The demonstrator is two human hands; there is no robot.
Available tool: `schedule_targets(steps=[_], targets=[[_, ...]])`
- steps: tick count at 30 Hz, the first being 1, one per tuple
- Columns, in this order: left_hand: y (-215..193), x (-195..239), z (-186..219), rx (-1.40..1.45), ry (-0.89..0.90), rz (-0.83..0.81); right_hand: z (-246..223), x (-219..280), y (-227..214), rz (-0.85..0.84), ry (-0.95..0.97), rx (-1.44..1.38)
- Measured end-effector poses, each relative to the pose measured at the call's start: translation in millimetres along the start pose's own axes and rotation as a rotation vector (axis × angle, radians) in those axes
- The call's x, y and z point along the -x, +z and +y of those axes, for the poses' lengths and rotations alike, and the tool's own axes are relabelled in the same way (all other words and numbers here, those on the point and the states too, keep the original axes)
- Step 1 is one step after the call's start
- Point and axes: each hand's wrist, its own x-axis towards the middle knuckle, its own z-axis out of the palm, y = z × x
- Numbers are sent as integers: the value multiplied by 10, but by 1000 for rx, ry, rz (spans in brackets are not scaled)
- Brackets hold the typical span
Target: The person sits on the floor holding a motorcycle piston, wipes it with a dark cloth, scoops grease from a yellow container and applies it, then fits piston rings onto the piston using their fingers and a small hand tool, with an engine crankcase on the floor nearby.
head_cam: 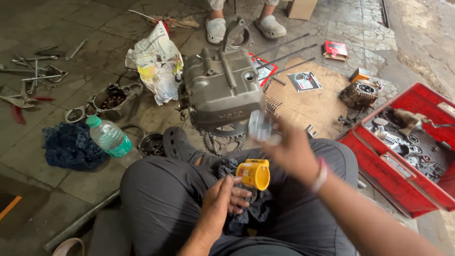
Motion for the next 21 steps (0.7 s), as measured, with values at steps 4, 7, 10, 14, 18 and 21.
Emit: schedule_targets(steps=[4,7,10,14,18,21], targets=[[-223,-118,-300,-79,50,88,292,-1193,33,201,0,74],[-327,-278,-581,3,37,187,435,-1684,176,177,-45,157],[-336,-300,-615,41,69,143,546,-1834,342,78,33,232],[-330,-269,-562,3,82,132,652,-1783,487,40,-5,288],[-309,-254,-621,-33,176,117,582,-1595,343,132,-106,132],[-178,-161,-459,-155,245,164,444,-1145,139,213,-39,-122]])
